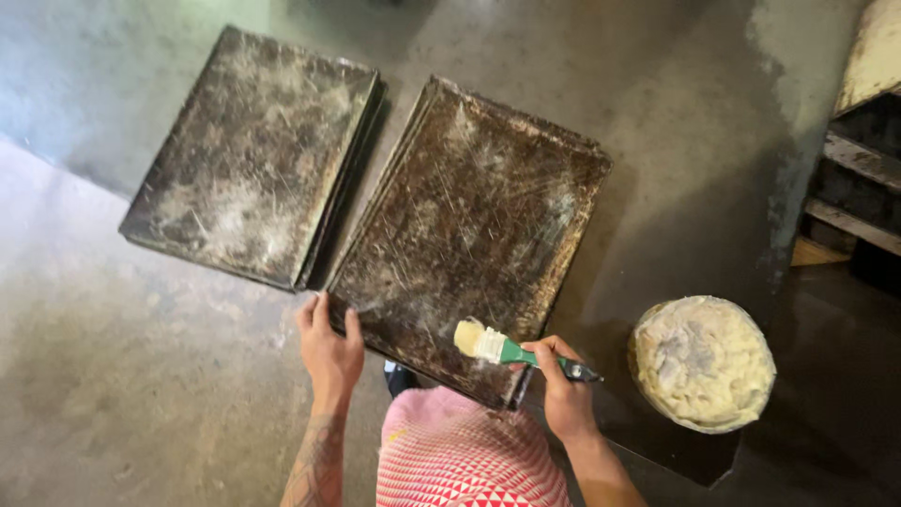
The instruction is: The person applies a coating to baking trays using a brush dipped in a bowl of white substance, processing several trays one at a time on a metal counter.
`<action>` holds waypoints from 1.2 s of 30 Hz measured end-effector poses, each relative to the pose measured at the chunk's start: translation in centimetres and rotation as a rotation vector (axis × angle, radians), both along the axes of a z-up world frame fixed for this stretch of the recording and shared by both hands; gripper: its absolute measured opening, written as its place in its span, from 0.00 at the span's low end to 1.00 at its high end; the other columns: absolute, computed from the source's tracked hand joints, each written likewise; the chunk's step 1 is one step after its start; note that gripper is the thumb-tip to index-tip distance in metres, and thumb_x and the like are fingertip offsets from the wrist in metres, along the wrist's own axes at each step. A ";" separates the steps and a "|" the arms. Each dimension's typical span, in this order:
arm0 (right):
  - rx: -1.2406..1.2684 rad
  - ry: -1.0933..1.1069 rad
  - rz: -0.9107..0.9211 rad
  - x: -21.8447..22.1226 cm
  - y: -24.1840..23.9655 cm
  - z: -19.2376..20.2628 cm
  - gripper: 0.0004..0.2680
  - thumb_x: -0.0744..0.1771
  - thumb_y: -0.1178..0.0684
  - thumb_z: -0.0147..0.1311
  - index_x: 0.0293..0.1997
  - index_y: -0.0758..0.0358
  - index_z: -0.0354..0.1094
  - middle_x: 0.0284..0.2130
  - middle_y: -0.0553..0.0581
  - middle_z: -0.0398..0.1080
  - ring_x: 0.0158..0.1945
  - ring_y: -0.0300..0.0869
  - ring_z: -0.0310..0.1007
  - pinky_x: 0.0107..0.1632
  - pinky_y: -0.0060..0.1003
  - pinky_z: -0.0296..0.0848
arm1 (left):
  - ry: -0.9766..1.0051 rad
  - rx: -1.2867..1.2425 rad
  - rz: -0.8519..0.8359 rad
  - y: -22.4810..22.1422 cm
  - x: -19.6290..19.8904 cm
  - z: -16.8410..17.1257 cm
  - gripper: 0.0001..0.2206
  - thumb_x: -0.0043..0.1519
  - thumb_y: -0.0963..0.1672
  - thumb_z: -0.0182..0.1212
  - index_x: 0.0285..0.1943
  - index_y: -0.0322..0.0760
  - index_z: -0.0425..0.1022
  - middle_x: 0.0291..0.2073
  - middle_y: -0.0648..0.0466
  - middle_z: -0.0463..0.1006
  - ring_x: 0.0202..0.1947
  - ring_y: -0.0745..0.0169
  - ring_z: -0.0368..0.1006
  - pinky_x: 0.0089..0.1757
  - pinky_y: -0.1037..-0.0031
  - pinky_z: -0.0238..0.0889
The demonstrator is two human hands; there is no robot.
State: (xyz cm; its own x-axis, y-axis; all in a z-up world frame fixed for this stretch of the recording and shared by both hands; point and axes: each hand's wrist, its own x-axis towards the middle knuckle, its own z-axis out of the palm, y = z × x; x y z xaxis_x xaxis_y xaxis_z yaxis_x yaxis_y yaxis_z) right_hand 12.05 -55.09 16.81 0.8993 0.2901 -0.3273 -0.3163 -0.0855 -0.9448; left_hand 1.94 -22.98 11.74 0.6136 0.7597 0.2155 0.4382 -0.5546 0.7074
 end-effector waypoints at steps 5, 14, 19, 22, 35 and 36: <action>-0.042 -0.137 -0.124 -0.8 4.4 2.0 0.12 0.71 0.48 0.48 0.41 0.68 0.73 0.32 0.60 0.79 0.39 0.37 0.78 0.49 0.31 0.70 | -0.086 -0.053 -0.068 2.2 -0.5 -2.6 0.13 0.62 0.43 0.65 0.50 0.28 0.75 0.54 0.39 0.74 0.57 0.38 0.70 0.56 0.59 0.63; -0.023 -0.200 -0.229 3.9 -1.1 -0.4 0.15 0.74 0.46 0.40 0.47 0.68 0.72 0.37 0.61 0.78 0.45 0.45 0.76 0.58 0.39 0.66 | -0.067 -0.104 -0.209 0.4 -0.2 -0.4 0.07 0.60 0.44 0.66 0.40 0.33 0.82 0.70 0.30 0.58 0.70 0.30 0.52 0.65 0.51 0.45; 0.198 -0.065 -0.357 3.4 -2.9 -4.4 0.12 0.73 0.49 0.47 0.47 0.70 0.71 0.39 0.62 0.75 0.41 0.47 0.75 0.54 0.43 0.68 | 0.030 -0.148 -0.248 0.0 -0.5 0.1 0.10 0.55 0.44 0.69 0.42 0.34 0.80 0.74 0.30 0.44 0.73 0.26 0.38 0.65 0.48 0.33; 0.132 -0.062 -0.424 0.8 -1.0 -3.4 0.12 0.75 0.49 0.44 0.51 0.70 0.71 0.39 0.69 0.75 0.39 0.46 0.71 0.42 0.42 0.52 | -0.140 -0.387 -0.189 1.6 0.2 -0.8 0.08 0.65 0.43 0.62 0.48 0.34 0.77 0.74 0.35 0.55 0.72 0.38 0.53 0.65 0.55 0.47; 0.170 -0.177 -0.204 -2.6 6.1 0.2 0.17 0.75 0.47 0.37 0.51 0.75 0.70 0.44 0.76 0.76 0.37 0.55 0.61 0.46 0.54 0.58 | -0.858 -0.933 0.508 10.5 0.3 2.4 0.26 0.71 0.43 0.56 0.77 0.35 0.53 0.66 0.47 0.66 0.60 0.55 0.67 0.57 0.64 0.64; 0.368 -0.266 -0.201 -2.3 4.9 0.2 0.18 0.76 0.44 0.36 0.50 0.72 0.69 0.46 0.70 0.75 0.50 0.54 0.77 0.59 0.51 0.73 | -0.979 -0.936 0.471 12.4 -0.5 2.3 0.26 0.71 0.42 0.55 0.77 0.32 0.55 0.65 0.41 0.69 0.57 0.49 0.70 0.56 0.61 0.68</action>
State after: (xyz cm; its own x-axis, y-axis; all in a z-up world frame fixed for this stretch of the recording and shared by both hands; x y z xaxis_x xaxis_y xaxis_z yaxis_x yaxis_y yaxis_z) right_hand 9.72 -50.16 17.06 0.9877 0.1556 0.0124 -0.0364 0.3069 -0.9510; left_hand 1.40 -10.62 14.07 0.1688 0.9429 -0.2871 -0.4217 0.3323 0.8436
